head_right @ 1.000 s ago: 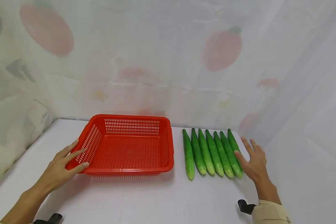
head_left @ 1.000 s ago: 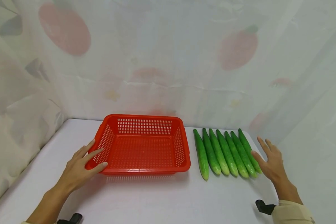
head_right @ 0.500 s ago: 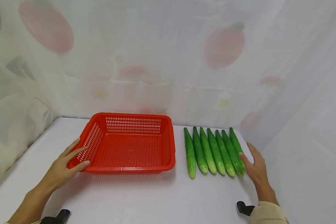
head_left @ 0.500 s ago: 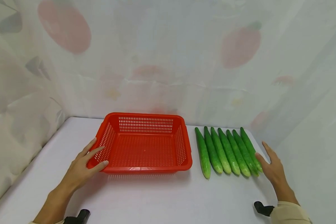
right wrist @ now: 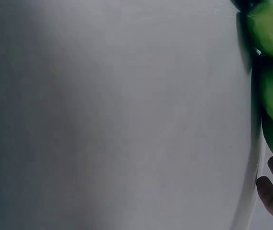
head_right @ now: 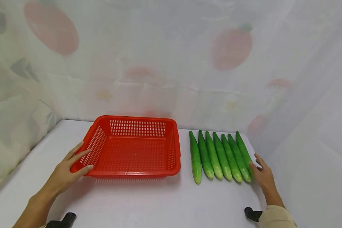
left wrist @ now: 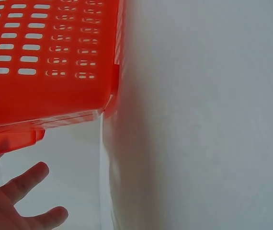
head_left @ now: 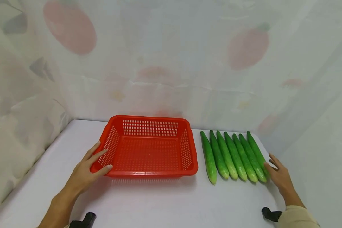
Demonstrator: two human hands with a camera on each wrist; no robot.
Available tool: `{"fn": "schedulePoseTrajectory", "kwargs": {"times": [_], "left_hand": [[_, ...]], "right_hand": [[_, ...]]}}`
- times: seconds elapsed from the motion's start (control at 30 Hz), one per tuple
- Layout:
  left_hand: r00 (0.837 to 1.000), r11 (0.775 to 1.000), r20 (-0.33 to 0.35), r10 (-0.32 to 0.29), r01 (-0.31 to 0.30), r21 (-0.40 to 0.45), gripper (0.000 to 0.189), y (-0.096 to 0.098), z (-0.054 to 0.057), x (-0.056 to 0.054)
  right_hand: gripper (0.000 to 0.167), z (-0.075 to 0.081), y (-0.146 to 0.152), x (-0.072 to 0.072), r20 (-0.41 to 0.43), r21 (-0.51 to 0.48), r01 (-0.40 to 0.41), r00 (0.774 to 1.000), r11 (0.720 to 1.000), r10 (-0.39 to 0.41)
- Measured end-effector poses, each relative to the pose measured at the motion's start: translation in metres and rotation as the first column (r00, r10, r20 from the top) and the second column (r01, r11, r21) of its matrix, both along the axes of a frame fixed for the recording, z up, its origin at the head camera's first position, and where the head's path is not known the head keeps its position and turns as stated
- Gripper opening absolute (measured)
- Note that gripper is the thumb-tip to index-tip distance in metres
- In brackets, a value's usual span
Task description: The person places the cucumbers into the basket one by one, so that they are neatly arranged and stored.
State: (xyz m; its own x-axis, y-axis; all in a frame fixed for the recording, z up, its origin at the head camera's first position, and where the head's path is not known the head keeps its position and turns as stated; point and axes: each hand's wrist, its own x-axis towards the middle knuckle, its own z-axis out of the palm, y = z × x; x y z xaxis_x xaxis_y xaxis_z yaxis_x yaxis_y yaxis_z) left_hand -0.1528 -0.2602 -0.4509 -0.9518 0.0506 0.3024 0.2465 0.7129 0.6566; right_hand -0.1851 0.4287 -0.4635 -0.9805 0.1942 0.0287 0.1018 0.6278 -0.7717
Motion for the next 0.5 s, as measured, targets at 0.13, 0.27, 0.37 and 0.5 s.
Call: {"fn": "schedulePoseTrajectory", "kwargs": {"times": [0.13,0.27,0.37,0.5], "left_hand": [[1.0,1.0,-0.005,0.0,0.0,0.005,0.063,0.0,-0.001,0.001],[1.0,1.0,-0.002,0.004,-0.003,0.004,0.064,0.001,0.0,0.001],[1.0,1.0,-0.004,0.001,-0.001,0.009,0.064,0.003,0.002,0.001],[1.0,1.0,-0.014,-0.006,0.006,0.014,0.064,0.003,0.003,0.002]], "right_hand": [[0.068,-0.006,0.003,-0.002,0.026,0.01,-0.004,1.0,1.0,0.003],[0.068,-0.009,0.005,-0.004,0.057,0.056,-0.006,0.998,0.998,0.003],[0.066,-0.011,0.007,-0.007,0.066,0.105,0.004,0.998,0.994,-0.011],[0.063,-0.014,0.009,-0.011,0.063,0.193,0.039,0.997,0.98,-0.052]]}}
